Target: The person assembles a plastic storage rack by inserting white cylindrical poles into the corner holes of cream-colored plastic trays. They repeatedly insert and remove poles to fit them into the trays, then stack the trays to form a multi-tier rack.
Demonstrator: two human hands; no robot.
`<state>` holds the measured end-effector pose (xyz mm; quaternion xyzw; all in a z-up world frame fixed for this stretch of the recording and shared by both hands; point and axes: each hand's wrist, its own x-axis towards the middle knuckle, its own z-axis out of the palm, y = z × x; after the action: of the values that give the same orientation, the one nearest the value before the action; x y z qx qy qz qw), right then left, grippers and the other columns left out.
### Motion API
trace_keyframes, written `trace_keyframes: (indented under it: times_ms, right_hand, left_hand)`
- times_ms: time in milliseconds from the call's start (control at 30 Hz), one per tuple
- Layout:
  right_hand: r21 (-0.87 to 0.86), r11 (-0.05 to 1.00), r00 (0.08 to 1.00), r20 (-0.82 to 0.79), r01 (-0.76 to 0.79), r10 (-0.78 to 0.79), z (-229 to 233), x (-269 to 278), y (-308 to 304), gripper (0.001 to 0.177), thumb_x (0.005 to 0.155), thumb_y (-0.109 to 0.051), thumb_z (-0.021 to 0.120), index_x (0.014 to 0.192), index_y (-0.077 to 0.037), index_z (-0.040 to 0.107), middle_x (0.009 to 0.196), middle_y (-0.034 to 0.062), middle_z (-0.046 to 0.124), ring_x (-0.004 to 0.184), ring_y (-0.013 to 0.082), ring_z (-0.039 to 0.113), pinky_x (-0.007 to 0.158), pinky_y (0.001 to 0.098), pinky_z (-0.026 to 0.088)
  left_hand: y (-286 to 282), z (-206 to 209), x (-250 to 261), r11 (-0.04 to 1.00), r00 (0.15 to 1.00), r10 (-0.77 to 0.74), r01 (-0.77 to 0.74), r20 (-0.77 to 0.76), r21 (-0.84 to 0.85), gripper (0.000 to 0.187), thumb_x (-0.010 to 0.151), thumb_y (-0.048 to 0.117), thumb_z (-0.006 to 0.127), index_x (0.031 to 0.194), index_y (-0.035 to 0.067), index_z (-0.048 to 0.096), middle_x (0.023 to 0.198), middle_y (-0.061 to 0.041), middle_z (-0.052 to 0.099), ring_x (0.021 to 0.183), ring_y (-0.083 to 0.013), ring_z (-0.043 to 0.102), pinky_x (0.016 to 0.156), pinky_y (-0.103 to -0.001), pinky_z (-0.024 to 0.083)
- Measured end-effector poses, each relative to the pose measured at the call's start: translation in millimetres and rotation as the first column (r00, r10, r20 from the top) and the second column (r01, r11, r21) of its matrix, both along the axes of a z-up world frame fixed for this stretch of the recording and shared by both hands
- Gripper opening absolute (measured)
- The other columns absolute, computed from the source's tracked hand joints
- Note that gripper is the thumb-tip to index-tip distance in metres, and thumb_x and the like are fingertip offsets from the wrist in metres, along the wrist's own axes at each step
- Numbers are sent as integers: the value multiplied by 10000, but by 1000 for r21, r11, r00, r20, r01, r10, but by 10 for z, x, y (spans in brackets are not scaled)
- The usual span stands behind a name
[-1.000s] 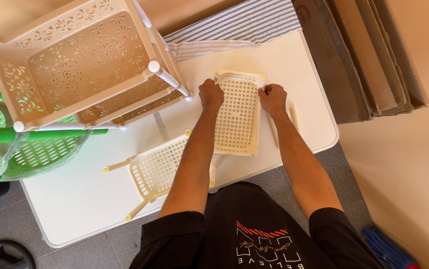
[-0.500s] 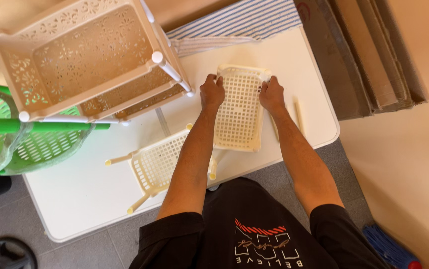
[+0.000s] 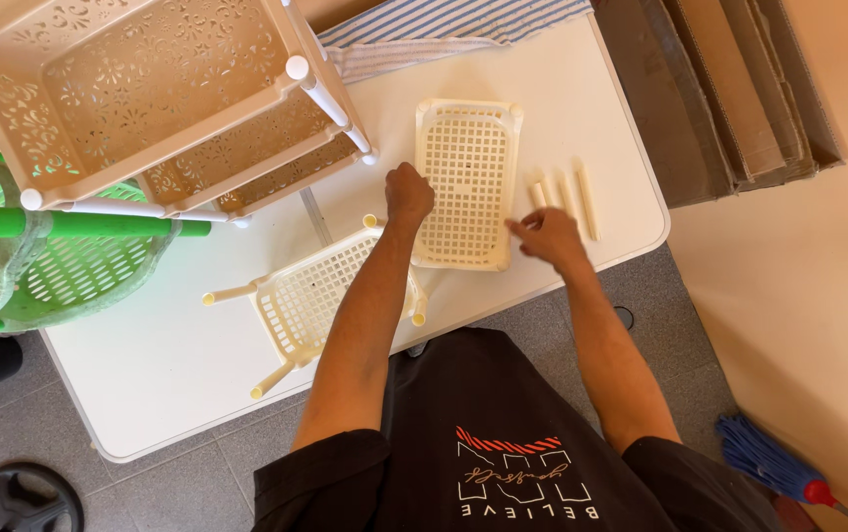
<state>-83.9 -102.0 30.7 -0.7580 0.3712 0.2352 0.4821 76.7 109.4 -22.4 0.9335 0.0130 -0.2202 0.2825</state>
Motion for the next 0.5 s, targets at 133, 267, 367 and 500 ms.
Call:
trace_keyframes:
  times_ms: [133,267,367,500]
  right_hand:
    - [66,998,998,67,15,-19,-57,-200,205,387,856,-255,819,998,91,717,862,183,757,717,207,762,642,319,661]
    - [11,999,992,120,32,-33,-163,-228,204,312,884,-223,770,955,79,739,841,182,761,682,196,730,618,312,616]
    - [-94,995,995,93,-15,24,-168,-184,189,255,878,-180,747,920,71,752,824,178,748,678,201,679,587,345,539]
    - [-121,993,998,66,-4,12,-146,-125,232,247,890,-189,696,986,38,714,851,147,730,680,192,672,569,347,540]
  left_hand:
    - [20,-31,-178,988,990,-107,116,-92,104,459,838,18,738,1208,-115,501,1244,-335,555,1089,-449,631,880,-472,566]
    - [127,-86,-279,959,963,-231,249,-137,136,588,807,2,769,1271,-155,445,1223,-351,640,1157,-425,663,976,-432,570]
    - [124,-95,-329,980,953,-136,170,-269,106,681,791,-19,779,1325,-121,368,1268,-358,609,1185,-450,639,983,-444,550]
    - [64,36,-372,989,925,-66,111,-374,100,877,794,-40,768,1412,-161,158,1288,-385,569,1196,-439,638,958,-408,572]
